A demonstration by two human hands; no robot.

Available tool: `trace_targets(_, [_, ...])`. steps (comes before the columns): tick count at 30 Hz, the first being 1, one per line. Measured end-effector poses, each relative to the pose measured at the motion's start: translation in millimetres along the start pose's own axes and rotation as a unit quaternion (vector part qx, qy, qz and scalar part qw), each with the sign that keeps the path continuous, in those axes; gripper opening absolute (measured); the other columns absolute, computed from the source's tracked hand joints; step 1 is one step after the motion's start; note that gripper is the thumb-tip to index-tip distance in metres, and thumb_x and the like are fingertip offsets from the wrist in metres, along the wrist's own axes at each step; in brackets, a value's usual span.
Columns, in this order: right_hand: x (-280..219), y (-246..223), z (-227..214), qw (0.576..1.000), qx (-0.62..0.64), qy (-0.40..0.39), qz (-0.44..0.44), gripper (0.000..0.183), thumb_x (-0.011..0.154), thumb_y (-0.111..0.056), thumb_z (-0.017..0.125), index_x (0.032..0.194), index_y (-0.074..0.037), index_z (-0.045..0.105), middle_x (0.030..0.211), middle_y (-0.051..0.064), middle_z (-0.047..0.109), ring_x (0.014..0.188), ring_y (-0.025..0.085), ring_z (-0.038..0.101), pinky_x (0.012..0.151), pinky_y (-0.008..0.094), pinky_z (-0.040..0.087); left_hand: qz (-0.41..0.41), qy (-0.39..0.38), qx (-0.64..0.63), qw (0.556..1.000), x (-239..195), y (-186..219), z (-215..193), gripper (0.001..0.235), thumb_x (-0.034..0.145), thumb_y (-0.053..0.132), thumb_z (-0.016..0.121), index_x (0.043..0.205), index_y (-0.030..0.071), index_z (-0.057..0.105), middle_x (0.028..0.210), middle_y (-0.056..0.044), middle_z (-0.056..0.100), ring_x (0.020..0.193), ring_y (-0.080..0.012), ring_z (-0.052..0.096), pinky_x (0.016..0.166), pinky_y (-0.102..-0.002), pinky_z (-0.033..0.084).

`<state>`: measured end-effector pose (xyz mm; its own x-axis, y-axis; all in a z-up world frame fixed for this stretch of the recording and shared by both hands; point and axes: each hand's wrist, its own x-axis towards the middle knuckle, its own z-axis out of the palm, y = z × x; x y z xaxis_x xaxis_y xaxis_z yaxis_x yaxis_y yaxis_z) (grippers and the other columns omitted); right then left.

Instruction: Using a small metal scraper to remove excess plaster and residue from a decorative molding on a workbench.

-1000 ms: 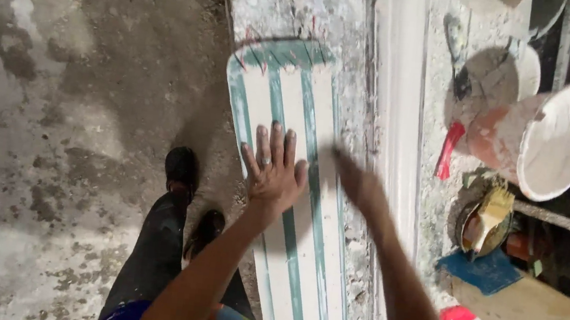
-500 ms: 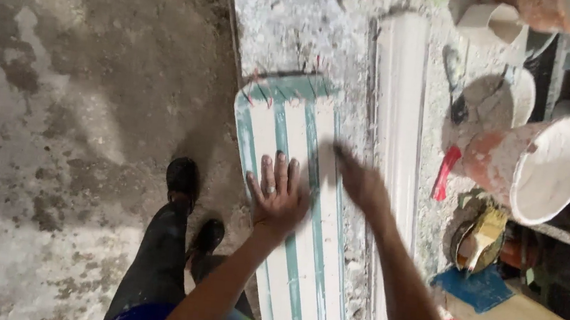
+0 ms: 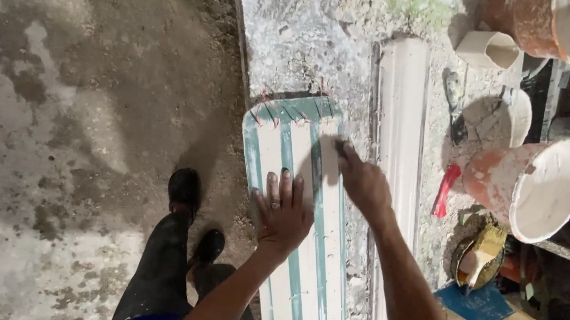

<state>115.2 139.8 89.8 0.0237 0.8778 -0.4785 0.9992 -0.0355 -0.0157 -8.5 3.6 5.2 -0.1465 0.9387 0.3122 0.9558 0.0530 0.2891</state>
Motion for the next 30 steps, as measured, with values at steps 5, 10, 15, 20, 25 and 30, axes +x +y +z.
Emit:
trace_targets(5, [35,-1,3,0.999,-0.020,-0.016,0.038,0.042,0.102,-0.045,0.052,0.141,-0.033,0.061,0.089,0.020,0.075,0.083,0.042,0.075,0.073,0.054,0.063,-0.002,-0.016,-0.050,0.999,-8,1,8,0.066,0.093,0.050,0.051,0.150,0.017,0.054,0.156,-0.016,0.049,0.145,-0.0446,0.044,0.111,-0.073,0.030])
trace_targets(10, [14,22,30,0.994,-0.069,0.070,-0.039,0.041,0.102,-0.042,0.054,0.138,-0.026,0.063,0.078,0.021,0.071,0.074,0.040,0.073,0.063,0.055,0.063,0.002,-0.015,-0.033,0.999,0,0,2,0.064,0.092,0.048,0.053,0.149,0.017,0.056,0.158,-0.016,0.048,0.144,-0.0427,0.044,0.110,-0.072,0.031])
trace_targets(15, [43,15,19,0.969,-0.043,0.187,-0.155,0.031,0.103,-0.030,0.057,0.129,-0.017,0.066,0.064,0.017,0.065,0.053,0.038,0.069,0.047,0.055,0.057,0.006,-0.041,-0.063,0.997,-15,2,5,0.065,0.092,0.047,0.053,0.149,0.015,0.055,0.157,-0.018,0.048,0.145,-0.0445,0.043,0.108,-0.074,0.030])
trace_targets(20, [-27,-32,-29,0.991,0.030,-0.077,0.106,0.041,0.104,-0.039,0.049,0.143,-0.033,0.060,0.090,0.026,0.075,0.083,0.045,0.075,0.073,0.059,0.061,-0.004,-0.052,-0.047,0.998,-17,4,12,0.061,0.092,0.045,0.054,0.146,0.017,0.057,0.157,-0.017,0.047,0.144,-0.0435,0.044,0.103,-0.071,0.038])
trace_targets(25, [-15,9,16,0.994,0.043,-0.062,0.081,0.039,0.102,-0.042,0.053,0.138,-0.028,0.061,0.081,0.020,0.073,0.074,0.040,0.074,0.065,0.054,0.060,-0.007,-0.033,-0.050,0.998,-9,2,10,0.061,0.092,0.043,0.051,0.146,0.015,0.056,0.156,-0.018,0.047,0.144,-0.0451,0.042,0.105,-0.072,0.031])
trace_targets(30, [57,52,22,0.979,0.163,0.091,-0.086,0.035,0.104,-0.045,0.060,0.117,-0.016,0.075,0.074,0.018,0.071,0.063,0.039,0.069,0.054,0.053,0.050,0.015,-0.059,-0.095,0.994,-12,-2,5,0.066,0.096,0.045,0.056,0.152,0.010,0.050,0.159,-0.021,0.043,0.148,-0.0470,0.036,0.105,-0.076,0.031])
